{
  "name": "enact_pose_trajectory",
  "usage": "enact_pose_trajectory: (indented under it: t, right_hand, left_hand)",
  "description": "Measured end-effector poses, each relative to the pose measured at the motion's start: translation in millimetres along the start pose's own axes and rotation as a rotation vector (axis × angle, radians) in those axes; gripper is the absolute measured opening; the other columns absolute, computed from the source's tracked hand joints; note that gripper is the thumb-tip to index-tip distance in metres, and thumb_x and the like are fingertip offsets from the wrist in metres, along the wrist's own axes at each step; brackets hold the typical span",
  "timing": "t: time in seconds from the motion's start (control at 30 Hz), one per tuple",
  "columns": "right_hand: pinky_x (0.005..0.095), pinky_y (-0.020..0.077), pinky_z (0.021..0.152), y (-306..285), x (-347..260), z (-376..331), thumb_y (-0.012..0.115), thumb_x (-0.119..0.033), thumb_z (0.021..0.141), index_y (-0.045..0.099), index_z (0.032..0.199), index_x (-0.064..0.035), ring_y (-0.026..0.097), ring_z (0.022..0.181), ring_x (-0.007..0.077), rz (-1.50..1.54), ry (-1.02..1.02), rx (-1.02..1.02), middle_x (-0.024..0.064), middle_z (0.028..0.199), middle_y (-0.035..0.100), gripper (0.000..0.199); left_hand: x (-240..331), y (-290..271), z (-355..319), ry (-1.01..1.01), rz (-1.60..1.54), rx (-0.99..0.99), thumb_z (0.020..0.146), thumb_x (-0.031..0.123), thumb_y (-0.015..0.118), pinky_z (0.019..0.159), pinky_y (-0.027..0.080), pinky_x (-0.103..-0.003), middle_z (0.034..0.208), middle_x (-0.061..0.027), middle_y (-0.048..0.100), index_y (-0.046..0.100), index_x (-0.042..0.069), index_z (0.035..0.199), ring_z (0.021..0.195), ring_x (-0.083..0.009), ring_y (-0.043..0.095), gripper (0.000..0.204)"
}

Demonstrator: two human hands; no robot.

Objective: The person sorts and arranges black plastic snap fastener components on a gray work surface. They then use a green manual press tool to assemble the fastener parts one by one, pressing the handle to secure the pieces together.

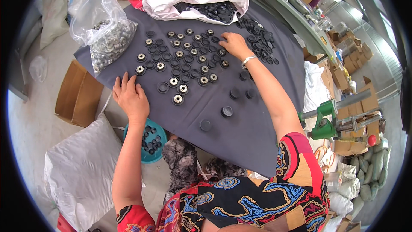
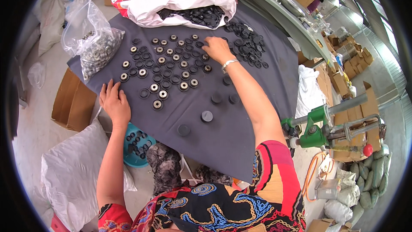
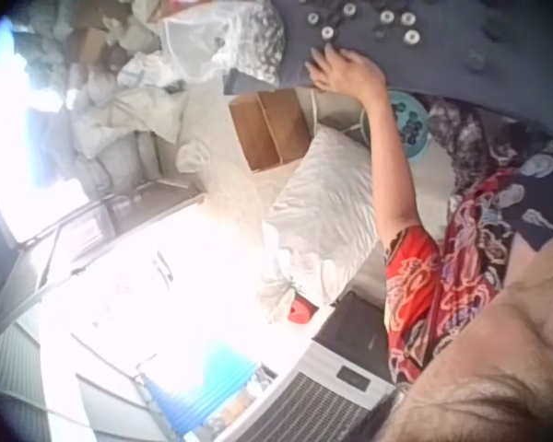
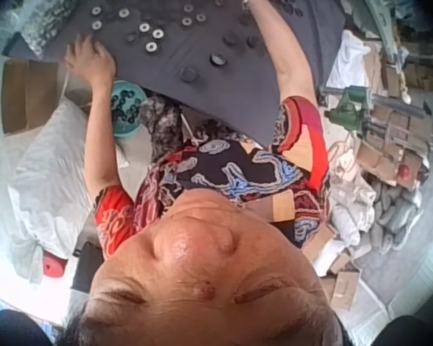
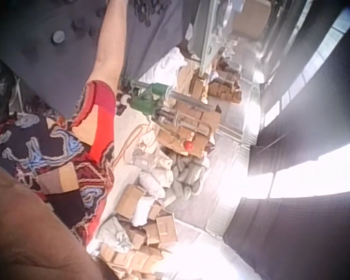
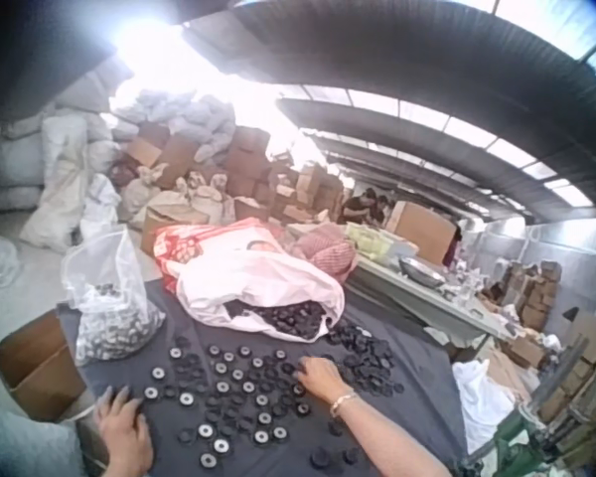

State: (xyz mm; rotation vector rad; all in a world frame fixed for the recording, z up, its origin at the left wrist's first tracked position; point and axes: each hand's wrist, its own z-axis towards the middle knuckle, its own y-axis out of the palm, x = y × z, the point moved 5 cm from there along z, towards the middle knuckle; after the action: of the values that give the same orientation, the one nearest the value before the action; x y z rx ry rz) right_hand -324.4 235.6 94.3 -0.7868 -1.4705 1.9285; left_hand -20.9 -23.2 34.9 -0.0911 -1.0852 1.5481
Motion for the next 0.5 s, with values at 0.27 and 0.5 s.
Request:
enact_pose_trajectory:
  t: [0.27,0.5]
  right_hand:
    - [0.0432,0.0500,0.088,16,-4,37,0.072,-0.023,0.075,0.067,0.104,0.0008,0.065,0.096,0.0367,-0.014,0.136,-0.133,0.0246,0.098,0.068,0.038]
    - [0.0371,0.0520,0.079,19,20,21,0.075,-0.015,0.067,0.066,0.105,-0.0033,0.067,0.087,0.0310,0.413,0.239,0.147,0.0165,0.093,0.069,0.041]
  left_hand:
    - [3,0,1,0.019,0.006,0.002,0.086,0.010,0.056,0.113,0.023,-0.052,0.132,-0.0118,0.057,0.066,0.006,0.111,0.131,-0.0359,0.042,0.027]
    - [3,0,0,-0.005,0.013,-0.014,0.088,0.011,0.055,0.113,0.022,-0.049,0.134,-0.0093,0.057,0.065,0.007,0.113,0.133,-0.0327,0.040,0.027]
